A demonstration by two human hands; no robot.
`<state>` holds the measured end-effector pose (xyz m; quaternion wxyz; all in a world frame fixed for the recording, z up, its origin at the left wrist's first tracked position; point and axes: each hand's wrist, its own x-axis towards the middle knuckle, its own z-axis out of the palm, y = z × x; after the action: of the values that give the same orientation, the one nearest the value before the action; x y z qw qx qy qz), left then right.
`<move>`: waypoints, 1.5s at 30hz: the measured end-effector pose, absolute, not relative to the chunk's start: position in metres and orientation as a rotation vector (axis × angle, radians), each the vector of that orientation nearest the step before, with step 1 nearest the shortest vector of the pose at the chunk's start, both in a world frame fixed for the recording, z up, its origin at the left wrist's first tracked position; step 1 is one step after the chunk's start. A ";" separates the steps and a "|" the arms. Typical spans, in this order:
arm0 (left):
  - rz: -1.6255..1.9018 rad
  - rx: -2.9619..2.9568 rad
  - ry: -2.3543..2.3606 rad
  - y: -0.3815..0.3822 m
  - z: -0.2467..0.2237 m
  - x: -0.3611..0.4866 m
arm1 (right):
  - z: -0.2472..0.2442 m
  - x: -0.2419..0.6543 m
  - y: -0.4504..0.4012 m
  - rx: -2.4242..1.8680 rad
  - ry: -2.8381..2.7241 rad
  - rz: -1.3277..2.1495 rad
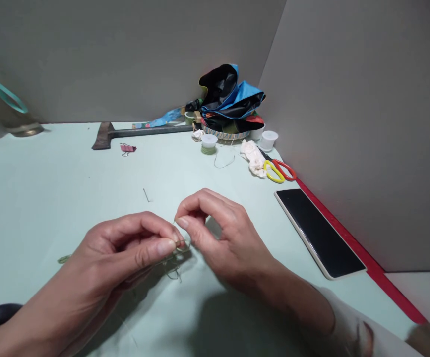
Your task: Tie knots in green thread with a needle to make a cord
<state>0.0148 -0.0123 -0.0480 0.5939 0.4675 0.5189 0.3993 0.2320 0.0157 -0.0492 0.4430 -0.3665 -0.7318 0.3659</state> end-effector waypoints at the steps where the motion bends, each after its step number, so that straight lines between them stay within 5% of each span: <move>1: 0.928 1.069 1.188 -0.012 -0.049 0.013 | -0.049 0.232 0.016 -0.905 -1.813 0.932; 28: 0.897 0.937 1.176 0.013 -0.020 0.054 | -0.050 0.240 0.018 -0.948 -1.951 0.703; 45: 0.947 0.787 1.049 -0.014 -0.047 0.022 | -0.024 0.238 0.008 -1.061 -1.633 1.402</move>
<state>0.0219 -0.0142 -0.0473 0.6904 0.3518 0.4693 0.4234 0.2377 0.0084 -0.0243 0.3624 -0.4120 -0.6343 0.5446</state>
